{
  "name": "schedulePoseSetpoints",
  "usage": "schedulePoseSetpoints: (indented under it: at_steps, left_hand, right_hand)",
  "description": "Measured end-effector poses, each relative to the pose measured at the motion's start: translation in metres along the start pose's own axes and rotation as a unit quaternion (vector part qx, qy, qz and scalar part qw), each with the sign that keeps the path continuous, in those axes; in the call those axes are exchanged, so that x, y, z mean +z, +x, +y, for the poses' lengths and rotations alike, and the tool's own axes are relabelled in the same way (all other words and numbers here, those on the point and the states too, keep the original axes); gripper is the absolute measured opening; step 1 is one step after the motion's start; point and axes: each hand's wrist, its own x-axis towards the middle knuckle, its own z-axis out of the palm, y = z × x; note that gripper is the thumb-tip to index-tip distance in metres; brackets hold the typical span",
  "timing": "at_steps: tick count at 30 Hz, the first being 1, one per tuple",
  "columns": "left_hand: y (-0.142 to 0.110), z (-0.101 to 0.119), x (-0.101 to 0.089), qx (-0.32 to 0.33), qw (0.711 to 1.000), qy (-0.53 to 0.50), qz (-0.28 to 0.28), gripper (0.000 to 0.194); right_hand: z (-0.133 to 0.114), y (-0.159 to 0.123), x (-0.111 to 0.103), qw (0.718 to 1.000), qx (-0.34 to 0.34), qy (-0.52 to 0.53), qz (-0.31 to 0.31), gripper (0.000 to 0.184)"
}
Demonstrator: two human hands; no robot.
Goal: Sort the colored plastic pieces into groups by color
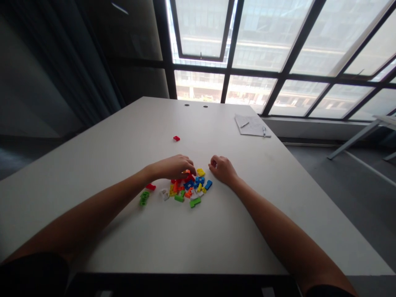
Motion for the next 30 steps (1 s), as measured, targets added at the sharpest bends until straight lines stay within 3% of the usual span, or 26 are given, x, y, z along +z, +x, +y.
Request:
schedulePoseSetpoints:
  at_steps: [8,15,21,26,30]
  left_hand:
    - [-0.001,0.002,-0.001,-0.01,0.999,-0.036,0.0,0.025]
    - [0.001,0.003,0.004,0.005,1.0,-0.006,0.016,0.019]
    - [0.0,-0.002,-0.002,0.008,0.995,-0.024,0.097,0.022]
    - [0.012,-0.041,-0.016,-0.098,0.969,-0.019,0.226,0.029]
    - [0.028,-0.09,-0.018,-0.246,0.938,0.009,0.244,0.022]
  right_hand:
    - [0.001,0.002,0.0,1.0,0.01,-0.002,-0.008,0.006]
    - [-0.001,0.003,-0.001,1.0,0.009,0.0,-0.013,0.006]
    - [0.0,0.003,0.0,1.0,0.006,-0.002,-0.016,0.006]
    - [0.001,0.002,0.0,1.0,0.006,-0.001,-0.013,0.006]
    - [0.001,0.002,-0.001,1.0,0.004,-0.003,-0.015,0.006]
